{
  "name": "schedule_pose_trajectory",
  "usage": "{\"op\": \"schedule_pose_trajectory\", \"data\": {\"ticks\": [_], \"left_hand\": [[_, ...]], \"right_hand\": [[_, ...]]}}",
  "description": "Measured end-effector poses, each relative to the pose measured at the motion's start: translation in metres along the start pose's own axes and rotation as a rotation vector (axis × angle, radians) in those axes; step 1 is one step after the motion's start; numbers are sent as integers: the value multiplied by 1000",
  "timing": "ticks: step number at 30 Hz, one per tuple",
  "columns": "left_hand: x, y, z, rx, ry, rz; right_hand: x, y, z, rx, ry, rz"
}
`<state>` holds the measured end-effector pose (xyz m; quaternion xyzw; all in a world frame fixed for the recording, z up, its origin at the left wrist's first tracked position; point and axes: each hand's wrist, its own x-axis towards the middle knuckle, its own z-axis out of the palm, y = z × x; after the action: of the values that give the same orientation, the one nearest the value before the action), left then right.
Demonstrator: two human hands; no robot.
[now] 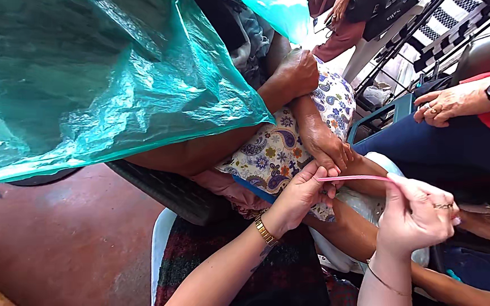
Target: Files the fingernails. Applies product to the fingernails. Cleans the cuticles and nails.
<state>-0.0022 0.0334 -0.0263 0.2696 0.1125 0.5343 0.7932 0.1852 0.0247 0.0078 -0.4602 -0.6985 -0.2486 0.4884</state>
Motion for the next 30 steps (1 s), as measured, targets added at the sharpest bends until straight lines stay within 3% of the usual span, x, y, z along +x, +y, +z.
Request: {"op": "schedule_pose_trajectory", "data": {"ticks": [6, 10, 15, 18, 20, 23, 25, 30], "left_hand": [[2, -1, -1, 4, 5, -7], [1, -2, 0, 21, 0, 9], [1, -3, -2, 10, 22, 10], [0, -2, -2, 24, 5, 6], [0, -3, -3, 29, -10, 15], [1, -4, -4, 23, -14, 25], [1, -4, -5, 23, -18, 26], [1, -2, -2, 24, 11, 1]], "right_hand": [[-9, -4, 15, -18, 10, -33], [-4, 18, 24, 20, 90, 92], [-12, -6, 17, 83, -87, -110], [-1, 23, 19, -26, -39, 32], [7, 38, 21, 65, 27, 127], [14, 26, 17, 336, -148, -41], [18, 15, 22, 381, -260, -133], [27, 35, 36, 268, -165, -102]]}}
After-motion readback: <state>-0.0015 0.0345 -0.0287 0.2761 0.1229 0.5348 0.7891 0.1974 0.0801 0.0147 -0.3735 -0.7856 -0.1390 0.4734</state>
